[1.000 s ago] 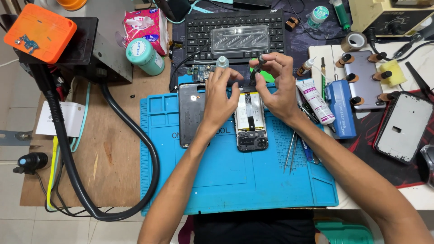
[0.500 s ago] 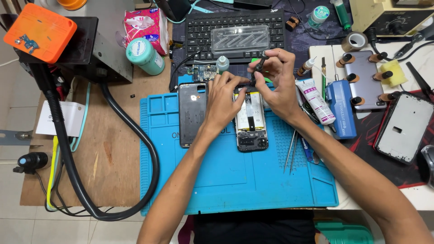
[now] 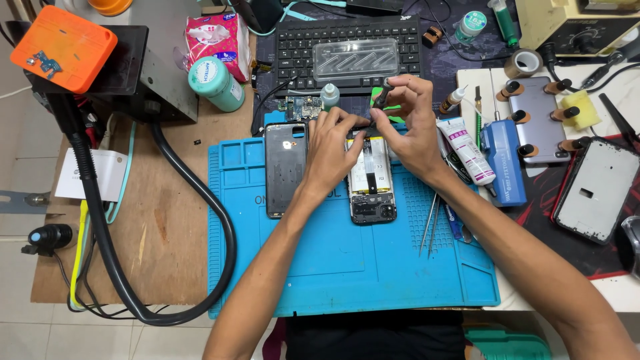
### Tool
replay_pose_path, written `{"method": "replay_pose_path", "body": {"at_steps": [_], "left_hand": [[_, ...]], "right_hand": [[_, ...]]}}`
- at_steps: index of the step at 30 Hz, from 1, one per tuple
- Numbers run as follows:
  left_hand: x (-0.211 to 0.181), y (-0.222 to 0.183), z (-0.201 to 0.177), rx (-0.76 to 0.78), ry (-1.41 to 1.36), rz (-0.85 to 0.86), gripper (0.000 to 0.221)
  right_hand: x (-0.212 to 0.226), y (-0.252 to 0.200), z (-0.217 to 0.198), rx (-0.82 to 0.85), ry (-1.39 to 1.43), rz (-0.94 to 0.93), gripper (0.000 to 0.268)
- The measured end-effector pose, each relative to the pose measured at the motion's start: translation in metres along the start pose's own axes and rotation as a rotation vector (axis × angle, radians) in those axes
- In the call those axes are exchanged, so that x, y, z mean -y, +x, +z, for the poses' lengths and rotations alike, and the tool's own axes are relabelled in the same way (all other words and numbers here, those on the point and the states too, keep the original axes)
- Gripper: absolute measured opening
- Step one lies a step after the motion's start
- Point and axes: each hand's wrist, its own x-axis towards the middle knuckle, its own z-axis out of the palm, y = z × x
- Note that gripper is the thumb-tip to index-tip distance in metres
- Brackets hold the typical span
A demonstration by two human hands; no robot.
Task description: Securing internal components of a mobile phone with small screws using a manual screwdriver.
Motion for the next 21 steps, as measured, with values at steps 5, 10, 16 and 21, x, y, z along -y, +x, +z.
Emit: {"method": "replay_pose_path", "body": {"at_steps": [5, 10, 16, 21], "left_hand": [[0.0, 0.0, 0.001, -0.024, -0.006, 0.007, 0.018], [-0.005, 0.001, -0.003, -0.053, -0.032, 0.018, 0.014], [-0.007, -0.001, -0.001, -0.096, 0.011, 0.072, 0.009], [-0.004, 0.001, -0.003, -0.112, 0.001, 0.07, 0.003]], "right_hand": [[0.011, 0.004, 0.002, -0.043, 0.074, 0.022, 0.055], [0.014, 0.005, 0.0, -0.094, 0.126, 0.0, 0.058], [0.036, 0.006, 0.0, -0.06, 0.151, 0.097, 0.052], [0.034, 0.014, 0.0, 0.041, 0.096, 0.132, 0.03]]}}
